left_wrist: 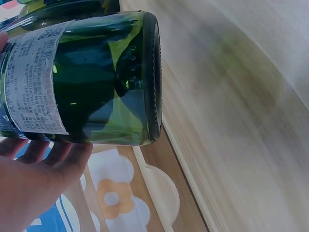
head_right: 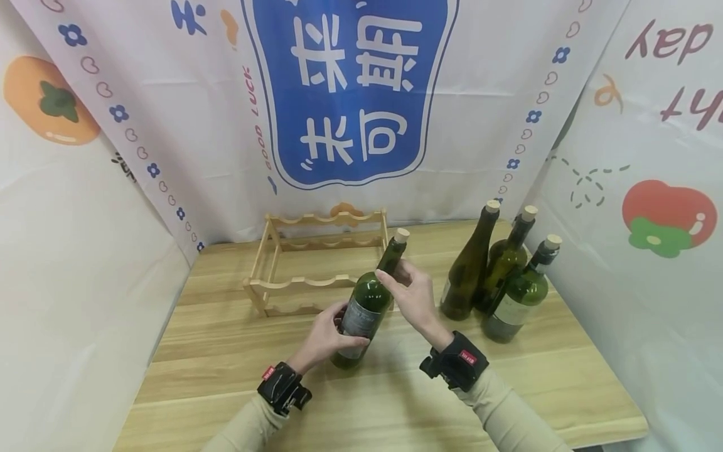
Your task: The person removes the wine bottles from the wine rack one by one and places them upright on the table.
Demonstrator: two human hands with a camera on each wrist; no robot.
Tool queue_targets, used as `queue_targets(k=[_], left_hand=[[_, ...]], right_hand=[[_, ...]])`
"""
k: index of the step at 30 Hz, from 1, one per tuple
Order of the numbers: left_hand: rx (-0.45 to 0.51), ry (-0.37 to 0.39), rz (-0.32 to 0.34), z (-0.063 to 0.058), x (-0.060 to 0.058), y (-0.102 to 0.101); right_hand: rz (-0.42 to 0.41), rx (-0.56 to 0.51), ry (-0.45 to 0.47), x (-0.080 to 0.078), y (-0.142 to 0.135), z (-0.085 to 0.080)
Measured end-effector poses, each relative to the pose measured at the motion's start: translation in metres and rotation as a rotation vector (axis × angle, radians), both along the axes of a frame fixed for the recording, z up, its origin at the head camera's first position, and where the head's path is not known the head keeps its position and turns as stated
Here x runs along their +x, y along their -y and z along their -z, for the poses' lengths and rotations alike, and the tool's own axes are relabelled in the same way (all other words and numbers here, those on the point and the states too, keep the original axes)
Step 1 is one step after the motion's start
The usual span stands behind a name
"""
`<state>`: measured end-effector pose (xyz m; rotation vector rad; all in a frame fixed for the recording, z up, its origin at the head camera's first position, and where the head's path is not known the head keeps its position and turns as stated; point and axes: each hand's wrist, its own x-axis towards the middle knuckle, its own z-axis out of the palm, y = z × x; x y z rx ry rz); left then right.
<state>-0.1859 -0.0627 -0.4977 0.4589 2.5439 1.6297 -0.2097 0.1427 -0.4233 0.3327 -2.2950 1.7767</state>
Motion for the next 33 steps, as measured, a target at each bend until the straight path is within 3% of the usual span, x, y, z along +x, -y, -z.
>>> queue_targets(k=[11,19,27,33], left_hand=[[-0.044,-0.036,0.021,-0.004,-0.011,-0.023],[-0.032,-0.033,0.047,-0.004,-0.018,-0.05],[-0.023,-0.022,0.08,-0.006,-0.023,-0.082],[-0.013,-0.04,0.1,-0.008,-0.027,-0.1]], right_hand=[[0.037,-0.001,-0.027,-0.001,-0.02,-0.009],[0.074,0.027,-0.058,0.011,-0.033,-0.035],[0.145,0.05,-0.044,-0.001,-0.066,-0.018],[0.201,0.104,-0.062,0.003,-0.08,-0.025]])
